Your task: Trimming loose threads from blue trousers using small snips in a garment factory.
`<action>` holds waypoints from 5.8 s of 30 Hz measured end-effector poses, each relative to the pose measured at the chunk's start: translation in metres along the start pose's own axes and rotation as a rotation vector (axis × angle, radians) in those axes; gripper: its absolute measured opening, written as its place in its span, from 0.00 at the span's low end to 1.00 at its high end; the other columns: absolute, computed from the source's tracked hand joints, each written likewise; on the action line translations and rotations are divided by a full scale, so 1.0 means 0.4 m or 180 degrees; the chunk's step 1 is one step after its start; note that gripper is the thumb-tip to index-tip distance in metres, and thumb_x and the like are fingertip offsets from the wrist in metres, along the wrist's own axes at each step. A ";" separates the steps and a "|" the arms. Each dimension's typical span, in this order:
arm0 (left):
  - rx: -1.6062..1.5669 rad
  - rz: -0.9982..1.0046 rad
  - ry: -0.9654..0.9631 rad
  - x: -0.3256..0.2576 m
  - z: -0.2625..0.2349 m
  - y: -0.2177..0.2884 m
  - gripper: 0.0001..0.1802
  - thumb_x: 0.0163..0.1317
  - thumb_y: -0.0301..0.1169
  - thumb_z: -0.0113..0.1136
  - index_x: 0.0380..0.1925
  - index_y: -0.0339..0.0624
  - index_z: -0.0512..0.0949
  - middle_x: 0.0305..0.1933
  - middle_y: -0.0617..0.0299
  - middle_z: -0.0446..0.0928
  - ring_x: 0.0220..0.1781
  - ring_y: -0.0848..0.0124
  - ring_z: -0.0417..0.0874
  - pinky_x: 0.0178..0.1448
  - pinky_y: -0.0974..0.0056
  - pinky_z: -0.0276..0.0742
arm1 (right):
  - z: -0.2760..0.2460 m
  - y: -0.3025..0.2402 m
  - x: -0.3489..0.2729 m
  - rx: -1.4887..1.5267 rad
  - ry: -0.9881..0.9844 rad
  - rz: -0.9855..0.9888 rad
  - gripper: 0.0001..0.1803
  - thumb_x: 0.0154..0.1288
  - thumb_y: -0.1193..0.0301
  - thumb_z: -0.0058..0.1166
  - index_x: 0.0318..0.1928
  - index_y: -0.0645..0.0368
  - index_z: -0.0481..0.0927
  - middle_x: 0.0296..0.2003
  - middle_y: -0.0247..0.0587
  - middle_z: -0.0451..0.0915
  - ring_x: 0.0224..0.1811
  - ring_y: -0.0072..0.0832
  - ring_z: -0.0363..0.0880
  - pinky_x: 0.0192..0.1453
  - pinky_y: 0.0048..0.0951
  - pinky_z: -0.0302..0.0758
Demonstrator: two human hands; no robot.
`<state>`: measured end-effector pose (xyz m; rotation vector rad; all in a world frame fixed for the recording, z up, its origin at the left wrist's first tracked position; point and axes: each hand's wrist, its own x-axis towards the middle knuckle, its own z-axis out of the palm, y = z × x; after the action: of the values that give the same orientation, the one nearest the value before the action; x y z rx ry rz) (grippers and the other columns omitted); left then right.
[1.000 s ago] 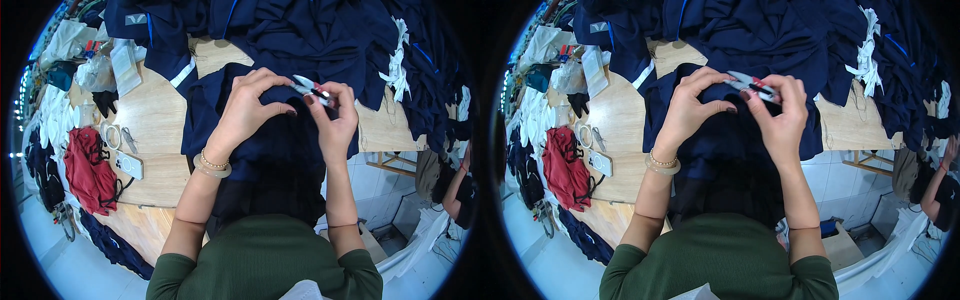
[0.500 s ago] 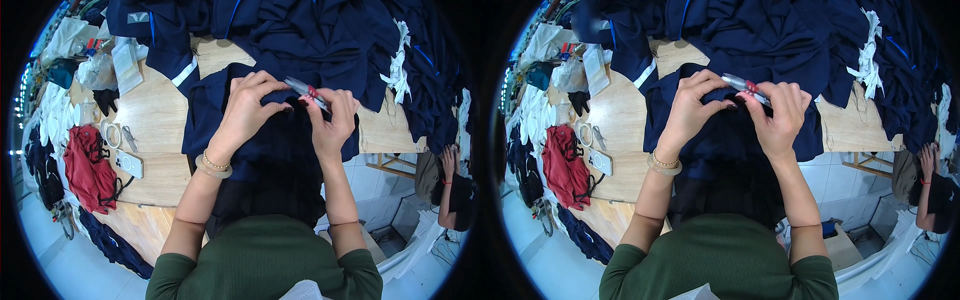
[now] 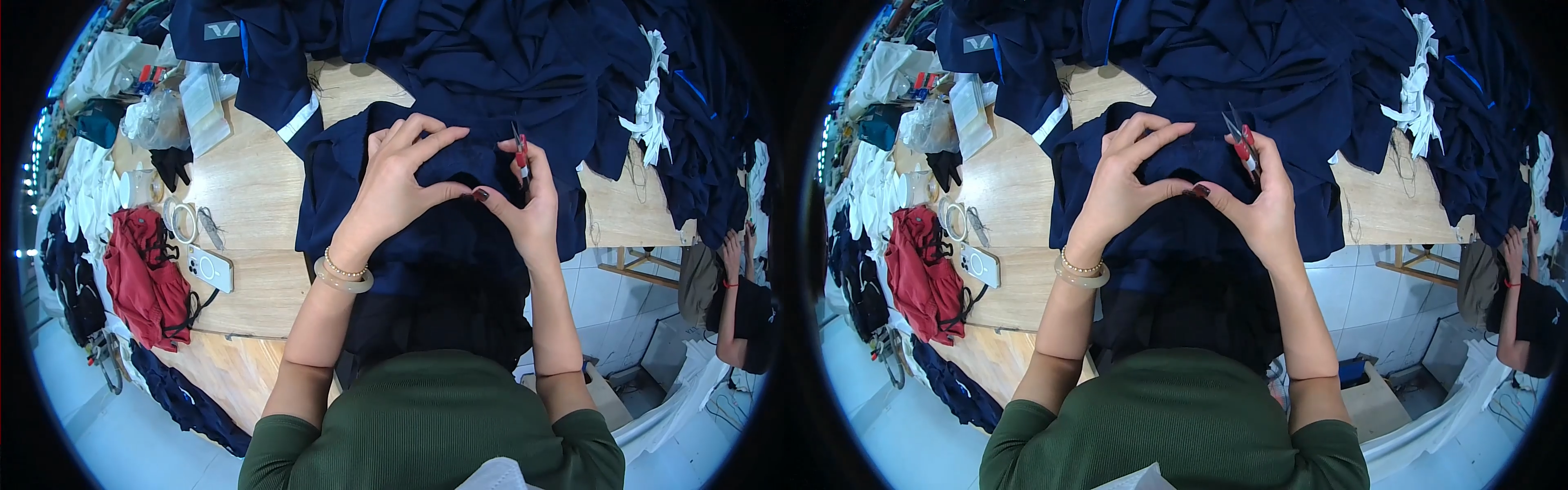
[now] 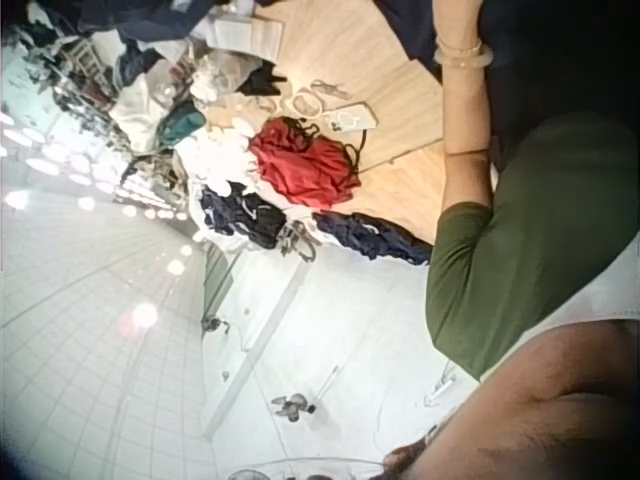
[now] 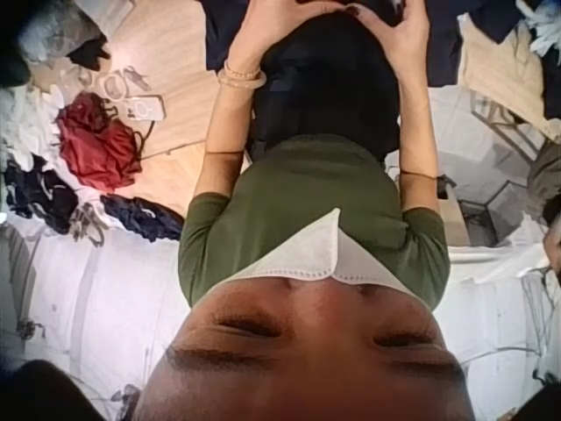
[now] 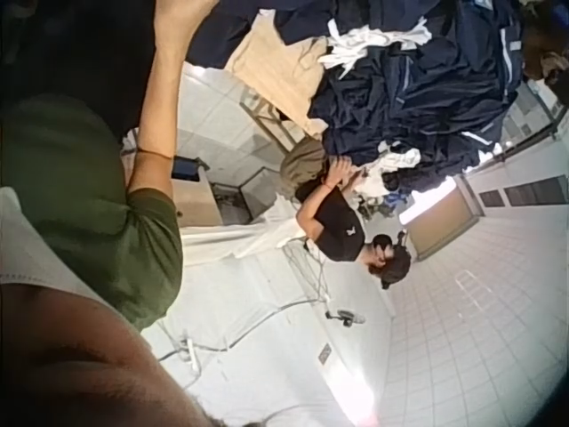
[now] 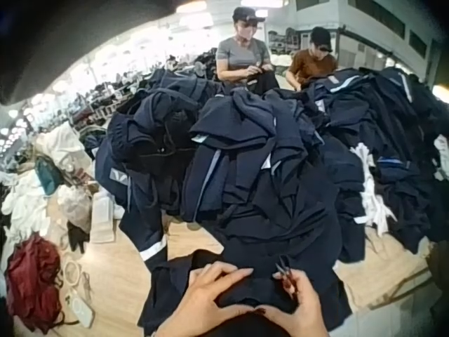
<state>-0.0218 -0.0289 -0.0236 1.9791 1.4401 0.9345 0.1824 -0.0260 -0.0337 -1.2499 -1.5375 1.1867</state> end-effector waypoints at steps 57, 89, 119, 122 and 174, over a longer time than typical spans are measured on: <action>-0.4891 -0.2099 0.1117 -0.074 0.046 0.104 0.05 0.71 0.29 0.60 0.40 0.40 0.81 0.40 0.61 0.85 0.45 0.75 0.85 0.52 0.69 0.80 | 0.050 -0.072 0.050 -0.0170 -0.0051 -0.1437 0.13 0.53 0.86 0.61 0.41 0.64 0.83 0.27 0.35 0.78 0.29 0.22 0.75 0.35 0.20 0.70; -0.0351 -0.0050 0.0638 -0.026 -0.012 0.032 0.07 0.53 0.21 0.70 0.33 0.36 0.83 0.36 0.61 0.80 0.37 0.68 0.82 0.41 0.68 0.77 | 0.083 -0.010 0.057 0.1223 -0.0179 0.0098 0.09 0.71 0.72 0.58 0.33 0.64 0.79 0.26 0.24 0.73 0.27 0.09 0.61 0.31 0.15 0.57; -0.1170 -0.0625 0.0312 0.014 -0.010 0.047 0.05 0.64 0.23 0.64 0.35 0.31 0.81 0.32 0.60 0.82 0.33 0.75 0.83 0.40 0.72 0.78 | -0.032 -0.104 -0.035 -0.0783 0.0180 -0.0371 0.07 0.59 0.74 0.70 0.36 0.63 0.86 0.22 0.36 0.81 0.20 0.14 0.74 0.23 0.18 0.65; -0.1094 -0.0622 0.0293 0.016 -0.011 0.054 0.05 0.64 0.23 0.64 0.35 0.31 0.81 0.32 0.60 0.82 0.32 0.74 0.83 0.40 0.72 0.78 | -0.034 -0.112 -0.033 -0.0907 0.0207 -0.0321 0.07 0.59 0.74 0.70 0.35 0.63 0.86 0.21 0.37 0.81 0.19 0.15 0.74 0.22 0.19 0.65; -0.1067 -0.0618 0.0661 -0.039 -0.033 0.024 0.05 0.62 0.23 0.65 0.38 0.36 0.83 0.37 0.64 0.80 0.32 0.78 0.77 0.38 0.73 0.72 | -0.061 -0.069 -0.049 0.0324 0.0432 0.0229 0.13 0.72 0.68 0.59 0.49 0.64 0.79 0.38 0.33 0.82 0.41 0.15 0.77 0.47 0.16 0.72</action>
<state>-0.0296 -0.0465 -0.0118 1.5084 1.4439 1.2293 0.2033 -0.0431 -0.0016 -1.2996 -1.3272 1.1856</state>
